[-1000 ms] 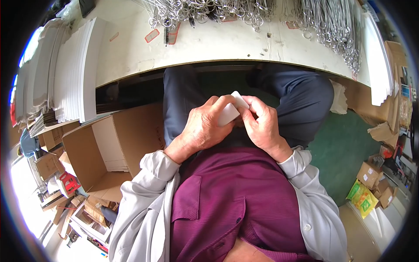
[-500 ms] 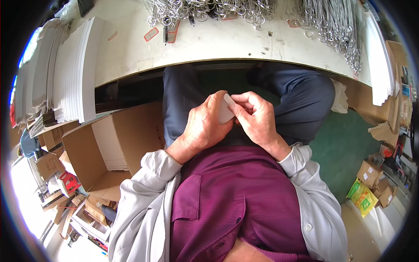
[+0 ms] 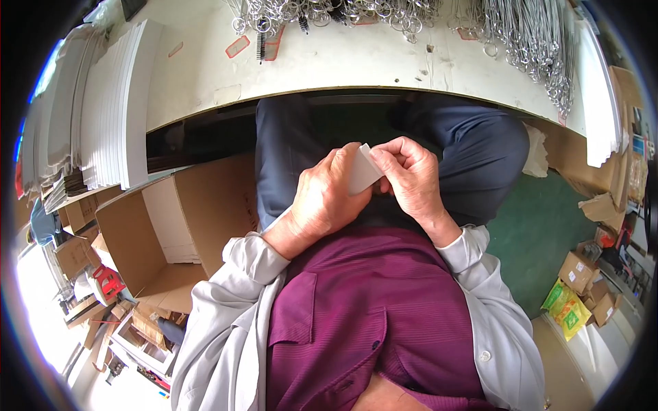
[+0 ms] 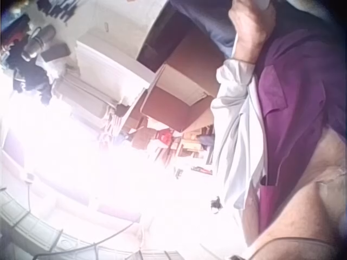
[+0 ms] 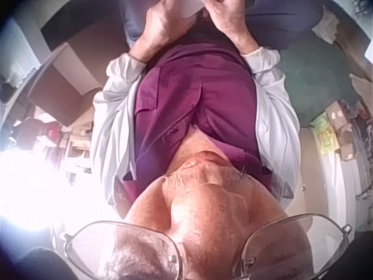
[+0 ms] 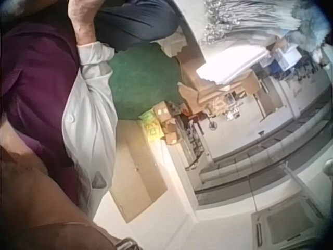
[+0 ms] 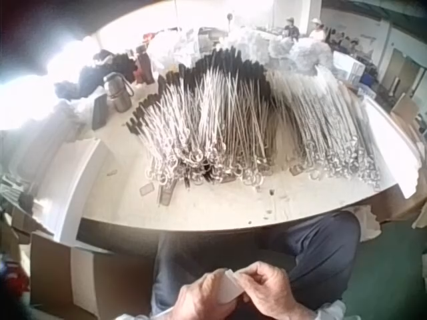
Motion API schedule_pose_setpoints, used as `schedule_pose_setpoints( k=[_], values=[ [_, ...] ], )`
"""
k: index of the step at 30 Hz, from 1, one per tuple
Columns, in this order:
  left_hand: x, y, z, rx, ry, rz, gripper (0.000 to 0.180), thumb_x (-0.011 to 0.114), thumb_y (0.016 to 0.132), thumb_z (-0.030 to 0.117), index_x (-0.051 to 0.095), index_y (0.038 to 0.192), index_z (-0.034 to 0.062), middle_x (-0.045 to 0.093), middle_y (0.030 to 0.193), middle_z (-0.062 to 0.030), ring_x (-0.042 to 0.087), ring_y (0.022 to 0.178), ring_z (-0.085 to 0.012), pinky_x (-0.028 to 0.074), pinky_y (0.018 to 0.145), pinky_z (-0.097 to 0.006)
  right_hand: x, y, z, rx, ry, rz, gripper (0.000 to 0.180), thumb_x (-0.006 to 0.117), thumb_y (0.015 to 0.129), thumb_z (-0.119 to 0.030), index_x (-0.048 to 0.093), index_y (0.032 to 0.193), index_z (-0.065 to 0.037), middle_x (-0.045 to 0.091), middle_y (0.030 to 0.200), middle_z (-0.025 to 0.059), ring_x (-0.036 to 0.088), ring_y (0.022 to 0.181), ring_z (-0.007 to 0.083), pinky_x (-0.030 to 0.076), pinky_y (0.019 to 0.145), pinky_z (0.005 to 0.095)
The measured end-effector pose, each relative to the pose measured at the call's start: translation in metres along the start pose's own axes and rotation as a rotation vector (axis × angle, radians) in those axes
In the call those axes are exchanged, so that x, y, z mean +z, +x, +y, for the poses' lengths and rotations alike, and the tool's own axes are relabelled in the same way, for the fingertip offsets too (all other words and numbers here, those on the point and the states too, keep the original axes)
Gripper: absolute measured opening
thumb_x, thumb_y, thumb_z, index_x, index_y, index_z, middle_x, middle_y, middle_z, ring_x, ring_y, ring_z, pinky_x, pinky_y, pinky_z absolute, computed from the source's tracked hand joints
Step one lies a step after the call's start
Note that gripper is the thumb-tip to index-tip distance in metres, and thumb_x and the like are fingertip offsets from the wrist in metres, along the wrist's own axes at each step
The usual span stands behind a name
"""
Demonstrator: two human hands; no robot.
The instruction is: Assembling small industrial brushes into cardboard packaging strips.
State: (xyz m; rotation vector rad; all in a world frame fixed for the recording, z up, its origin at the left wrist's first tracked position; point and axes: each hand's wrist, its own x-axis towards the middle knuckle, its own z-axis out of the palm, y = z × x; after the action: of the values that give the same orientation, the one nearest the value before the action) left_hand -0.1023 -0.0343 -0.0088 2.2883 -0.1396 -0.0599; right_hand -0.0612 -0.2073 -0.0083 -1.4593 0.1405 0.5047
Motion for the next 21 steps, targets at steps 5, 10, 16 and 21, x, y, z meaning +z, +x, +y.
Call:
schedule_pose_setpoints(
  k=[5, 10, 16, 21],
  values=[
    [-0.0008, -0.0003, -0.0019, 0.016, -0.007, 0.013, 0.060, 0.082, 0.074, 0.011, 0.058, 0.128, 0.0021, 0.070, 0.110, -0.0204, 0.072, 0.096, -0.0404, 0.061, 0.079, -0.045, 0.0039, -0.0005, -0.0017, -0.048, -0.044, 0.018, 0.014, 0.072, 0.098, -0.013, 0.069, 0.092, 0.000, 0.067, 0.069, 0.0009, 0.056, 0.053, 0.0032, 0.043, 0.046, 0.0206],
    [-0.0009, -0.0001, -0.0033, 0.103, -0.023, 0.061, 0.056, 0.076, 0.074, 0.008, 0.056, 0.126, 0.0013, 0.070, 0.099, -0.0190, 0.072, 0.085, -0.0398, 0.061, 0.070, -0.047, -0.0008, 0.0005, -0.0010, 0.011, 0.028, -0.018, 0.014, 0.071, 0.098, -0.012, 0.069, 0.092, 0.000, 0.066, 0.068, 0.0011, 0.056, 0.052, 0.0038, 0.042, 0.044, 0.0207],
    [-0.0029, -0.0027, -0.0021, 0.029, -0.045, 0.000, 0.062, 0.083, 0.072, 0.009, 0.058, 0.129, 0.0012, 0.071, 0.110, -0.0201, 0.073, 0.095, -0.0394, 0.061, 0.079, -0.044, 0.0012, -0.0016, -0.0019, -0.001, 0.041, -0.007, 0.015, 0.070, 0.099, -0.012, 0.068, 0.092, 0.001, 0.066, 0.068, 0.0014, 0.056, 0.052, 0.0042, 0.043, 0.044, 0.0208],
    [-0.0018, -0.0045, -0.0036, 0.042, -0.051, 0.008, 0.062, 0.083, 0.073, 0.009, 0.058, 0.129, -0.0008, 0.071, 0.109, -0.0206, 0.073, 0.095, -0.0387, 0.061, 0.079, -0.043, 0.0019, -0.0025, -0.0013, 0.015, 0.027, 0.011, 0.015, 0.070, 0.099, -0.011, 0.067, 0.091, 0.000, 0.066, 0.069, 0.0017, 0.056, 0.052, 0.0044, 0.043, 0.044, 0.0211]
  ],
)
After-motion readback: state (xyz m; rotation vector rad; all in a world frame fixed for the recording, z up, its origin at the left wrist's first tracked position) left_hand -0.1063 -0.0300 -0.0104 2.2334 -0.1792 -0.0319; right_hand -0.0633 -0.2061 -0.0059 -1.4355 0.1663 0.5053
